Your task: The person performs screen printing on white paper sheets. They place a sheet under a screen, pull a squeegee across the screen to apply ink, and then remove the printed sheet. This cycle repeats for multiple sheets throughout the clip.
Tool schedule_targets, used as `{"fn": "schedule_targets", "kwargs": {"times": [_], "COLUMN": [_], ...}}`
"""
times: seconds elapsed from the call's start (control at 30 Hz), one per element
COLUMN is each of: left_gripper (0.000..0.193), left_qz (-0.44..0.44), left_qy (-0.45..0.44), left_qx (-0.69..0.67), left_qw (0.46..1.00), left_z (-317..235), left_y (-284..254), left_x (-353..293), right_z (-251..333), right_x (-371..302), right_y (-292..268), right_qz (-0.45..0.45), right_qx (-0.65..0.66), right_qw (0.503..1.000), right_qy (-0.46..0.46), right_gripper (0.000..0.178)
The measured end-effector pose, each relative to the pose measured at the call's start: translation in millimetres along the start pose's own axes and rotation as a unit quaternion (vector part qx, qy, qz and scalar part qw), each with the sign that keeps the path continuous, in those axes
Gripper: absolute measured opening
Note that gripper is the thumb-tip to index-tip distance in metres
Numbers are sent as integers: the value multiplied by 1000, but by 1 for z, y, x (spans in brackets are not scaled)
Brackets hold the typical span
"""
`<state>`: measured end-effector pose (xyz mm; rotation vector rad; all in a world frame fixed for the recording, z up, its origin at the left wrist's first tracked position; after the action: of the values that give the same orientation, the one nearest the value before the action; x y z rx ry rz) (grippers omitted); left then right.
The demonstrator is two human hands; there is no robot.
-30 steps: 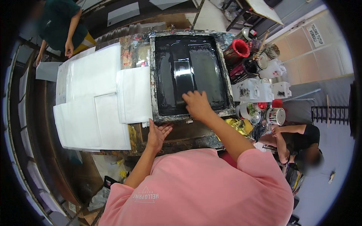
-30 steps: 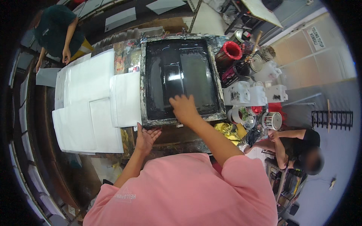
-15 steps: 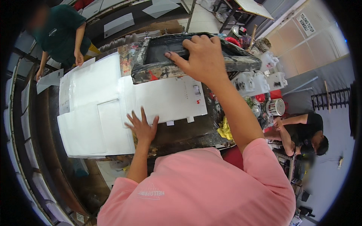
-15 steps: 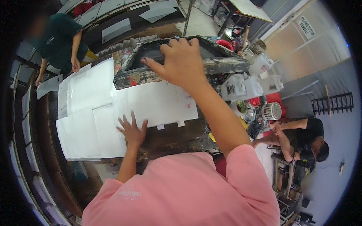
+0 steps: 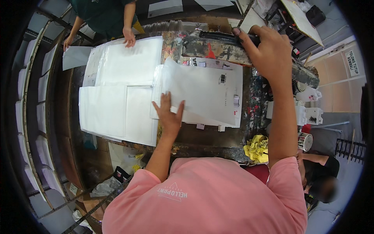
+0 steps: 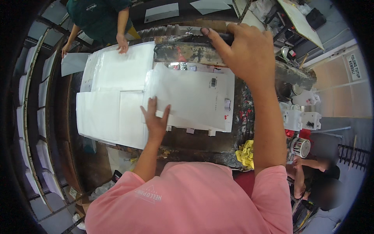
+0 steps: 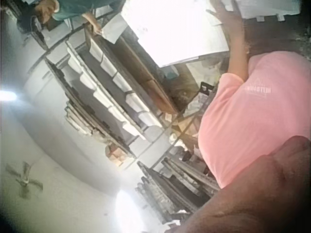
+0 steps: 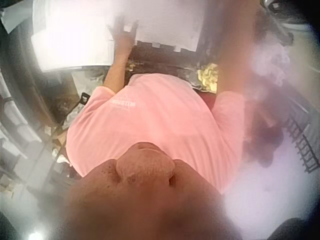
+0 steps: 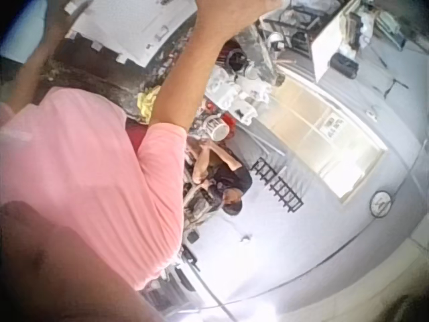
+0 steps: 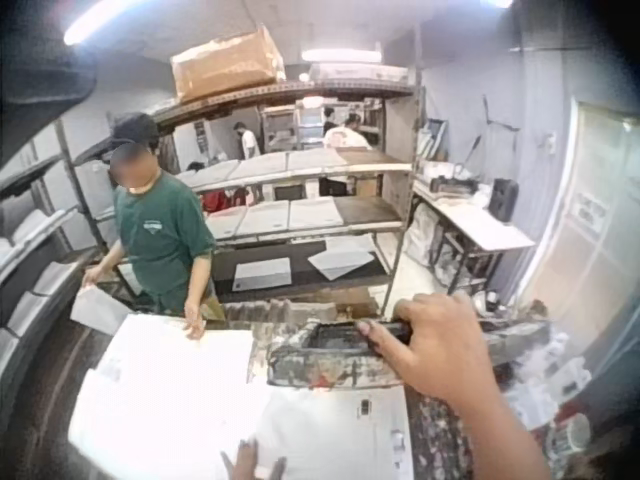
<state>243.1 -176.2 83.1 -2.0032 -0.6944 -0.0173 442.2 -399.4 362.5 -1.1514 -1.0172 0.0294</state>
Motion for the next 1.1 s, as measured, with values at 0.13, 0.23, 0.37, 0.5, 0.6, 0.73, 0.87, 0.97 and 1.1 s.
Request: {"fn": "schedule_targets", "kwargs": {"times": [0.13, 0.23, 0.37, 0.5, 0.6, 0.73, 0.87, 0.97, 1.1], "left_gripper": [65, 68, 57, 51, 54, 58, 59, 59, 59], "left_qz": [-33, -38, -31, 199, 210, 247, 264, 263, 264], "left_qy": [-46, -115, 56, 307, 259, 232, 225, 223, 215], "left_qx": [-8, 114, -74, -14, 65, 82, 87, 89, 90], "left_qw": [998, 986, 995, 931, 941, 937, 934, 934, 936], "left_z": [91, 173, 85, -57, -54, -50, -50, -49, -50], "left_y": [-35, -59, -5, 127, 168, 186, 187, 190, 186], "left_x": [0, 6, -8, -88, -103, -108, -110, -110, -109], "right_z": [-3, 5, 4, 3, -1, 0, -5, -12, -13], "right_x": [-19, -28, -43, -47, -43, -43, -30, -17, -4], "right_y": [12, 9, 11, 16, 18, 15, 9, 11, 5], "right_qz": [37, 24, -1, 10, 34, 24, -7, -7, 68], "right_qx": [-13, -6, 10, -5, -1, 20, 26, 37, 84], "right_qw": [998, 998, 999, 999, 998, 998, 998, 998, 991], "right_qy": [53, 53, 48, 47, 52, 61, 52, 49, 82], "right_gripper": [60, 64, 66, 67, 68, 67, 66, 64, 58]}}
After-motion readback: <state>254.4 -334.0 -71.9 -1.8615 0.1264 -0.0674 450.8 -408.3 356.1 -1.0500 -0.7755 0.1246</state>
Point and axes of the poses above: each hand's wrist, its own x-axis towards the middle knuckle, its own y-axis out of the palm, z = x × y, the point moved 10 cm from there along x, towards the middle knuckle, and after that the axes turned 3 degrees about x, right-handed, at the moved point
